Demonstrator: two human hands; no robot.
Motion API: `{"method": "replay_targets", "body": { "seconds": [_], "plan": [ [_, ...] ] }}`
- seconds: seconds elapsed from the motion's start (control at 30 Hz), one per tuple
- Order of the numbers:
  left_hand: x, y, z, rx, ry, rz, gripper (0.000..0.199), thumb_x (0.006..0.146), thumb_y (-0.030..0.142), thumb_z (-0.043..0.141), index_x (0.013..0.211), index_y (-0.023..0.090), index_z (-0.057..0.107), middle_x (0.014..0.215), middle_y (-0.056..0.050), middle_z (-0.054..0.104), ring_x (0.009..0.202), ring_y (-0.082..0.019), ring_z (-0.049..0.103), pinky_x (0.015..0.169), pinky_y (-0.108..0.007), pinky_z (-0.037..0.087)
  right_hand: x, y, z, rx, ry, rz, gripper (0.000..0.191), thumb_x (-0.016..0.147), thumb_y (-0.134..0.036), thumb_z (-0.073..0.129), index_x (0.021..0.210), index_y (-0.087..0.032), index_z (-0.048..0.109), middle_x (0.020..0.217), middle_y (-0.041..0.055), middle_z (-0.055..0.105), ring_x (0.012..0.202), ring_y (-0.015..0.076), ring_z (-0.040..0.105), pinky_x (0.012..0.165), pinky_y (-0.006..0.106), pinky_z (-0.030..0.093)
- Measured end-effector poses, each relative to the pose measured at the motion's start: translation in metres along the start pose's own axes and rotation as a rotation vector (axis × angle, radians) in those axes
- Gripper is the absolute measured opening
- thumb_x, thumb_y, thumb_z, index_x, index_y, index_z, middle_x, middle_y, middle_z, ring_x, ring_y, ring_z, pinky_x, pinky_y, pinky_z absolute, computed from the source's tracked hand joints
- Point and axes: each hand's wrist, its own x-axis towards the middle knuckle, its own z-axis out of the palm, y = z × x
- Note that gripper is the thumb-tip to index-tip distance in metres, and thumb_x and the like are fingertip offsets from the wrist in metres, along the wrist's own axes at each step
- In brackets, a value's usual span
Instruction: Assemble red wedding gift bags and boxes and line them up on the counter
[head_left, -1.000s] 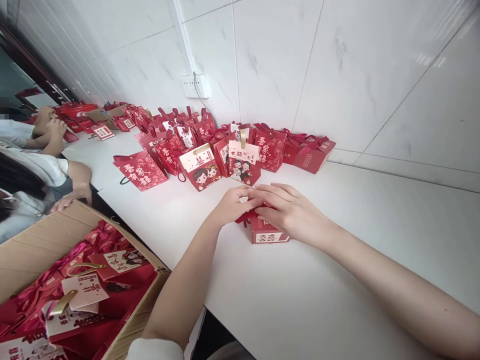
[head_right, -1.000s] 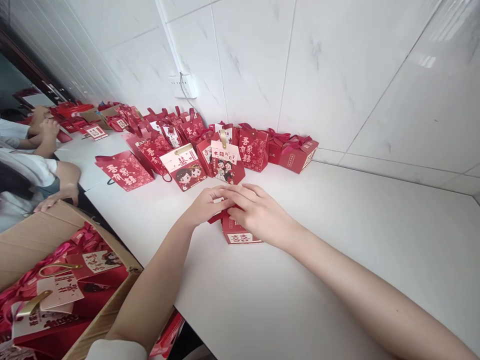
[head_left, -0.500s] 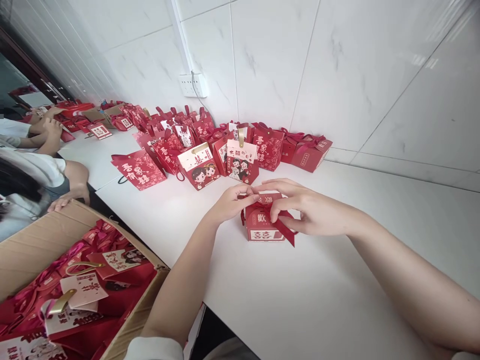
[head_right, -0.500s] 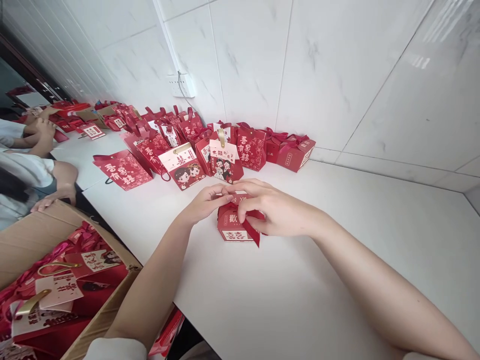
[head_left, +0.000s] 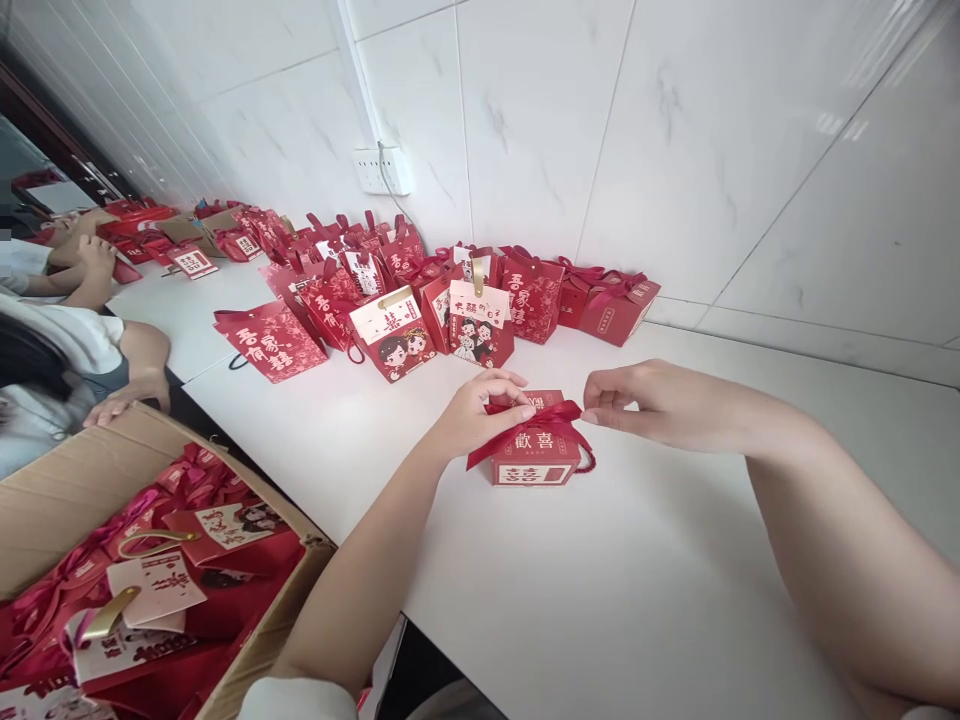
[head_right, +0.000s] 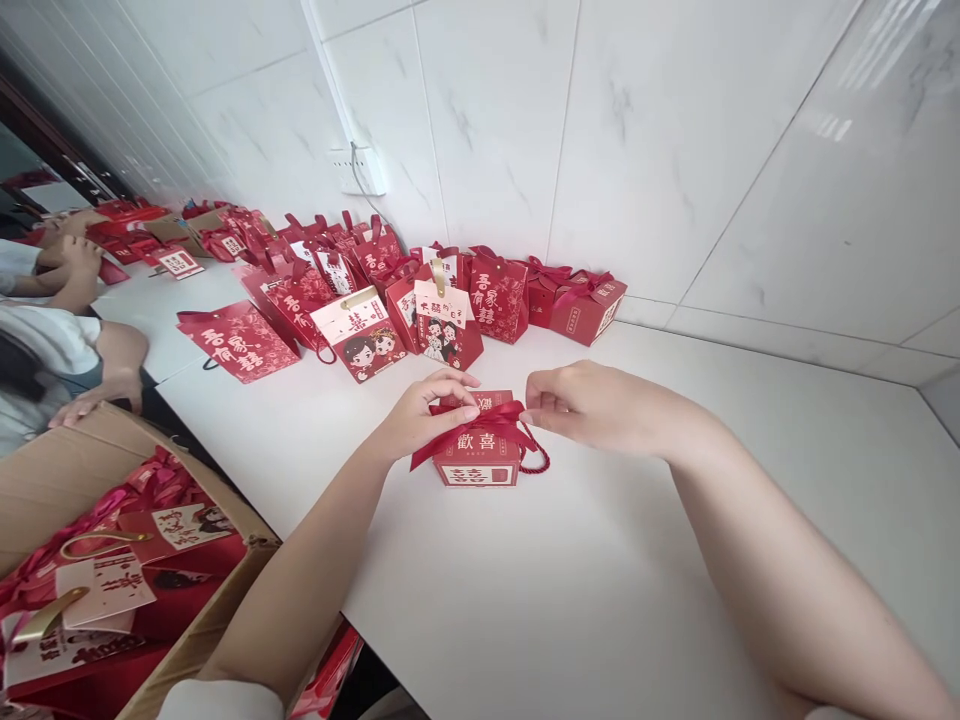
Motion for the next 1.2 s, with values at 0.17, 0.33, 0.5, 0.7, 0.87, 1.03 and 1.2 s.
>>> {"method": "replay_targets", "body": {
  "seconds": [0.17, 0.33, 0.5, 0.7, 0.87, 1.03, 1.2],
  "plan": [
    [0.002, -0.002, -0.001, -0.018, -0.046, 0.025, 0.022, 0.074, 0.039, 0.071, 0.082, 0.018, 0.069, 0.117, -0.009, 0.056, 0.108, -0.022, 0.055, 0.096, -0.038, 0.042, 0.013, 0.008, 0.007, 0.096, -0.162, 0.015, 0.037, 0.084, -0.057, 0.051, 0.071, -0.023, 0.06, 0.068, 0.0017, 0.06, 0.056, 0.0168, 0.052, 0.047, 0.028, 0.037],
    [0.006, -0.007, 0.003, -0.177, -0.088, -0.025, 0.023, 0.069, 0.034, 0.075, 0.075, 0.014, 0.066, 0.115, -0.01, 0.054, 0.098, -0.02, 0.059, 0.086, -0.034, 0.047, 0.021, 0.009, 0.009, 0.336, -0.323, -0.07, 0.033, 0.081, -0.052, 0.057, 0.074, -0.021, 0.063, 0.07, 0.0, 0.061, 0.062, 0.0158, 0.053, 0.053, 0.027, 0.039],
    [0.005, -0.009, 0.004, -0.253, -0.1, -0.056, 0.027, 0.066, 0.037, 0.077, 0.074, 0.013, 0.065, 0.113, -0.01, 0.055, 0.091, -0.018, 0.06, 0.08, -0.032, 0.048, 0.015, -0.001, 0.006, 0.312, -0.306, -0.1, 0.025, 0.083, -0.043, 0.056, 0.073, -0.021, 0.063, 0.065, -0.002, 0.056, 0.059, 0.0137, 0.049, 0.052, 0.026, 0.035],
    [0.005, -0.006, 0.004, -0.246, -0.104, -0.089, 0.026, 0.066, 0.036, 0.076, 0.074, 0.013, 0.066, 0.113, -0.009, 0.055, 0.088, -0.017, 0.059, 0.077, -0.031, 0.048, 0.003, -0.018, 0.009, 0.246, -0.34, -0.132, 0.026, 0.086, -0.029, 0.049, 0.062, -0.022, 0.053, 0.065, -0.0019, 0.057, 0.056, 0.0136, 0.047, 0.053, 0.027, 0.034],
    [0.005, -0.005, 0.006, -0.223, -0.071, -0.104, 0.027, 0.064, 0.035, 0.078, 0.071, 0.012, 0.066, 0.112, -0.01, 0.056, 0.09, -0.018, 0.058, 0.078, -0.031, 0.047, 0.002, -0.018, 0.011, 0.219, -0.405, -0.119, 0.028, 0.086, -0.031, 0.046, 0.061, -0.021, 0.049, 0.064, -0.002, 0.054, 0.057, 0.0135, 0.046, 0.053, 0.027, 0.033],
    [0.005, -0.007, -0.001, -0.241, -0.09, -0.091, 0.03, 0.068, 0.039, 0.075, 0.078, 0.013, 0.064, 0.117, -0.01, 0.057, 0.096, -0.021, 0.059, 0.082, -0.032, 0.046, 0.002, -0.01, 0.007, 0.166, -0.407, -0.04, 0.036, 0.083, -0.051, 0.053, 0.064, -0.02, 0.052, 0.063, -0.0021, 0.05, 0.054, 0.0128, 0.041, 0.05, 0.027, 0.029],
    [-0.002, -0.001, -0.029, -0.201, 0.083, -0.01, 0.027, 0.083, 0.045, 0.059, 0.089, 0.018, 0.061, 0.114, -0.006, 0.062, 0.112, -0.021, 0.053, 0.096, -0.034, 0.039, -0.002, 0.008, -0.005, 0.169, -0.248, 0.096, 0.037, 0.081, -0.058, 0.054, 0.075, -0.022, 0.06, 0.078, 0.0023, 0.062, 0.068, 0.0196, 0.056, 0.058, 0.029, 0.039]
  ]
}}
